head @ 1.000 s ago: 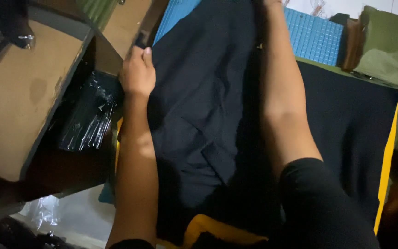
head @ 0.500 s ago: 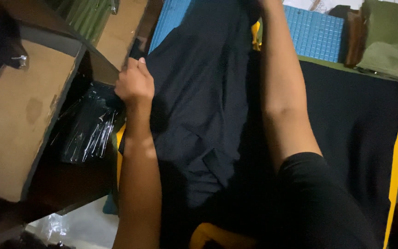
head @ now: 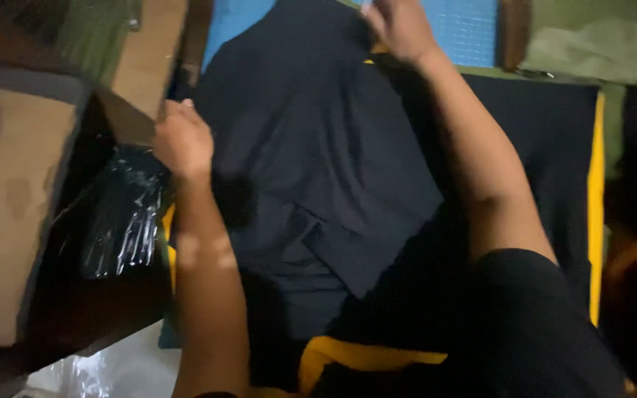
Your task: Smoothing and folding t-shirts on a flat surface in a stockroom environment.
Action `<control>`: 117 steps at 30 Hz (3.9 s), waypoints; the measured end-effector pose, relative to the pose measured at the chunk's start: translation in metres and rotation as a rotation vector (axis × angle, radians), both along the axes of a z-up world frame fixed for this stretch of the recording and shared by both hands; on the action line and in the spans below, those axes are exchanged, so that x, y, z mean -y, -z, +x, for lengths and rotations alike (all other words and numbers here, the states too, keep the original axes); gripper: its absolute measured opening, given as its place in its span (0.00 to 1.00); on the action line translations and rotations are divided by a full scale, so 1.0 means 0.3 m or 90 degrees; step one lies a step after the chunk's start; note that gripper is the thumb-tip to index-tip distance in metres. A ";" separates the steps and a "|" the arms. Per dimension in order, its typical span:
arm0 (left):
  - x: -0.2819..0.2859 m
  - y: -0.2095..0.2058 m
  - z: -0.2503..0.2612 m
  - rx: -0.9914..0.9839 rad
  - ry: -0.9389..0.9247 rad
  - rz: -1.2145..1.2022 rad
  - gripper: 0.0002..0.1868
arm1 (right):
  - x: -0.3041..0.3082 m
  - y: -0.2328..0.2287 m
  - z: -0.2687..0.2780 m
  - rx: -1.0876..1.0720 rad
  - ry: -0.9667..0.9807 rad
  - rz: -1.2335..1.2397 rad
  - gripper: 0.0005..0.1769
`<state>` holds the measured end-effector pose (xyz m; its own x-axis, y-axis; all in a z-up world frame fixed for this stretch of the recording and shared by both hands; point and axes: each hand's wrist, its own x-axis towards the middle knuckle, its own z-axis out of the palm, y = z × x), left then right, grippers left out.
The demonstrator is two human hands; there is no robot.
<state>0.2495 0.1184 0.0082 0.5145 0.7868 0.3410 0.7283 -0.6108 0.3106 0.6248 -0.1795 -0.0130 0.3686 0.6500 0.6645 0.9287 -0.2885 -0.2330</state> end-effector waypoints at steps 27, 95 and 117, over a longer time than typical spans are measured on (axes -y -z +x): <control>-0.046 -0.022 -0.035 0.086 0.141 0.007 0.06 | 1.321 0.226 0.045 -0.052 0.636 0.131 0.10; 0.426 -0.186 -0.815 -0.149 0.051 -0.193 0.28 | 0.436 -0.215 -1.889 0.058 -0.218 -0.182 0.21; 0.434 -0.142 -1.016 0.454 0.131 -0.488 0.12 | 0.337 -0.280 -2.088 -0.525 -0.572 -0.126 0.20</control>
<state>-0.0554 -0.0119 0.0508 0.5387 0.8399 0.0666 0.1312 -0.1617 0.9781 -0.0016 -0.2805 0.0709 0.0018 0.9520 0.3060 0.4113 0.2782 -0.8680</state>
